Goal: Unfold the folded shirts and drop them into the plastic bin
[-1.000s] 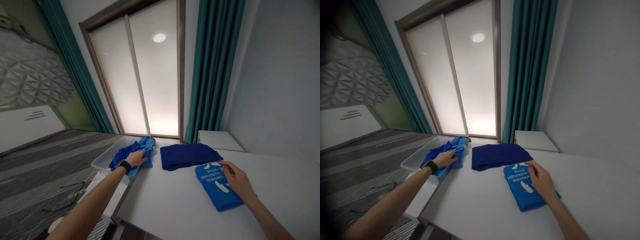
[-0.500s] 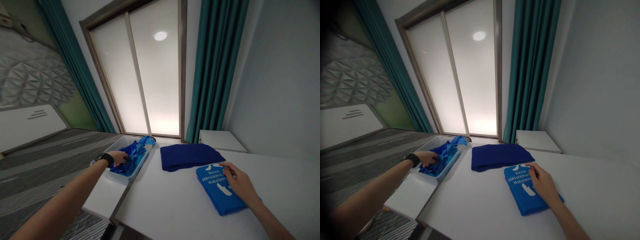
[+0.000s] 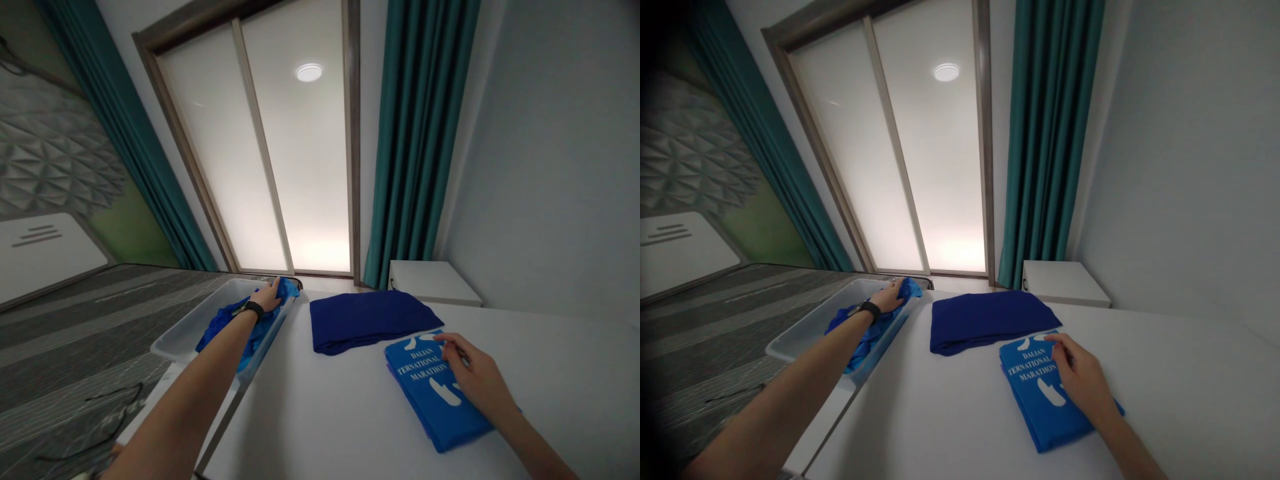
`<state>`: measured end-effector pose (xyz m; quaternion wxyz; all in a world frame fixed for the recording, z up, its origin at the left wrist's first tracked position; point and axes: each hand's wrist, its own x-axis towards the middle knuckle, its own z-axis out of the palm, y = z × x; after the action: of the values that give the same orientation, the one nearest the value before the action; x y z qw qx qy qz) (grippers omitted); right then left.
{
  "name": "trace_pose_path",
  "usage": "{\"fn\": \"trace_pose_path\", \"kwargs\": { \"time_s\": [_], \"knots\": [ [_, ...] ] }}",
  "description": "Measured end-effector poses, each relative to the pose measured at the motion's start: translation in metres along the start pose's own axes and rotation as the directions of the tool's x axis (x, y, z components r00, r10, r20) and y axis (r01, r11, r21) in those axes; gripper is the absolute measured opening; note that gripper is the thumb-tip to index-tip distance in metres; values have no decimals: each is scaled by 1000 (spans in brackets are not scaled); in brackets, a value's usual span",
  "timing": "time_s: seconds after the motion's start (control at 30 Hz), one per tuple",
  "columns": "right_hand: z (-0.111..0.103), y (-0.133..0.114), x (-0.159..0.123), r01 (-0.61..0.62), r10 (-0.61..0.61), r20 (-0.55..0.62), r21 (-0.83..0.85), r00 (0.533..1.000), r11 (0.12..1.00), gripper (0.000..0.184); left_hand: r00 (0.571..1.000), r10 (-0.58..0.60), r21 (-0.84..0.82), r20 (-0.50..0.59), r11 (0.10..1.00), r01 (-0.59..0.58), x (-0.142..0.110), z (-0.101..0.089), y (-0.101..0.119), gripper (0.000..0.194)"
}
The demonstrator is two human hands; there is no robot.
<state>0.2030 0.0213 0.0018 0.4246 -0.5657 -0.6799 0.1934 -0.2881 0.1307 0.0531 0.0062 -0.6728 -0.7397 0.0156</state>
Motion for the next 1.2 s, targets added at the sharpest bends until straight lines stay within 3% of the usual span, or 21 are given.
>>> {"fn": "trace_pose_path", "kwargs": {
  "time_s": [0.1,0.23,0.4,0.57,0.7,0.83,0.93,1.0,1.07,1.17,1.2],
  "knots": [
    [1,1,1,7,-6,4,-15,1000,1000,38,999,-4,2,-37,1000,4,-1,11,-2,60],
    [0,2,0,2,-2,13,-26,1000,1000,39,992,97,13,-80,995,-96,-9,9,-12,49],
    [0,1,-1,8,-8,23,-21,1000,1000,39,991,133,84,-9,988,-132,-22,8,-20,32],
    [-1,-3,0,15,-15,17,-3,1000,1000,37,996,86,112,-17,990,-84,-22,7,-6,21],
    [-1,-6,1,30,-30,19,-7,999,1000,36,990,71,62,-119,996,-64,-23,-12,15,23],
    [0,-6,1,63,-63,-1,-7,998,998,32,937,112,-3,-330,993,-120,-37,-28,59,29],
    [-5,-6,2,65,-65,-32,0,997,998,32,887,212,-67,-411,963,-262,-65,-25,117,22],
    [-11,-4,4,44,-44,-65,-2,997,999,32,805,337,-197,-488,856,-478,-92,-17,163,18],
    [-16,3,7,46,-50,-110,-39,993,998,30,720,487,-240,-495,719,-652,-124,-7,209,17],
    [-19,19,10,107,-132,-130,-182,983,978,27,585,670,-240,-457,540,-807,-166,9,261,13],
    [-18,24,11,125,-155,-113,-232,982,965,26,563,692,-263,-451,500,-825,-176,14,273,14]
  ]
}}
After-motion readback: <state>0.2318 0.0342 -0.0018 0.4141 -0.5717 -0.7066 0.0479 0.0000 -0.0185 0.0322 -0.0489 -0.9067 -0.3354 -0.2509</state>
